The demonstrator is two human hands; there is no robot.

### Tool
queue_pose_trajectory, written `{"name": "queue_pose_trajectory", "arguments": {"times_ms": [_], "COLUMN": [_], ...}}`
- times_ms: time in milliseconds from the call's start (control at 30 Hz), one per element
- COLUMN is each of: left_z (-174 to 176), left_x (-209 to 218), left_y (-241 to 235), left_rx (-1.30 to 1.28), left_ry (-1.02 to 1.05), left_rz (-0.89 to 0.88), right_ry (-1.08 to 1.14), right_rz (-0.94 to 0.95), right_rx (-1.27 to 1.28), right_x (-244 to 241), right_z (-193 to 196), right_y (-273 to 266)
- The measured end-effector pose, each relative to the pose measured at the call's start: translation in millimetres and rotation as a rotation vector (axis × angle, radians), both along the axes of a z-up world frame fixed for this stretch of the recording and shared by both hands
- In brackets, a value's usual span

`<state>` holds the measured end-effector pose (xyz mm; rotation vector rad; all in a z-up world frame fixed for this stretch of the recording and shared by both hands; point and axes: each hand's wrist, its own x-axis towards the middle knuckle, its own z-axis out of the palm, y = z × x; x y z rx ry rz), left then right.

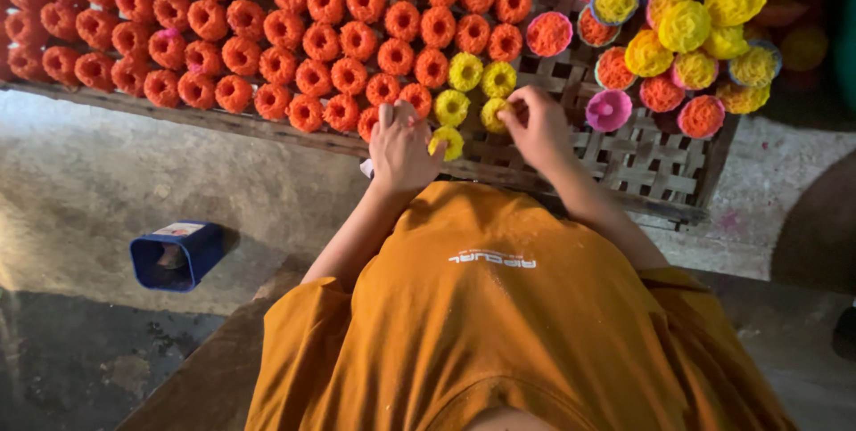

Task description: The person repeatedly picks small colorful plastic molds from a green bucket, removes a textured orange ring from each mold, and places the rings onto a wooden drying rack. The person also places the empty molds back into the bucket.

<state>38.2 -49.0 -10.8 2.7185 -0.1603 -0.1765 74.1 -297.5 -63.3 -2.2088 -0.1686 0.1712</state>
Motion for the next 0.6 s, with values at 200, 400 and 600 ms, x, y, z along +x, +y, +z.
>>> {"name": "queue_pose_trajectory", "arguments": {"times_ms": [200,400,600], "left_z": [7,12,-28], "left_x": [4,11,28], "left_y": [1,5,-32], "left_rx": [-0.026,-0.133,-0.833], "left_ry": [-0.073,-0.109,0.053], "left_rz": [0.013,0.03,0.092], "right_ry": [-0.054,-0.374,-0.052], "right_rz": [0.007,0.062,0.231], "right_rx": [-0.014,-0.521,-0.589], "right_x": [-11,59,93], "right_z": [-12,-1,11], "right_y": [15,-28,-29]}}
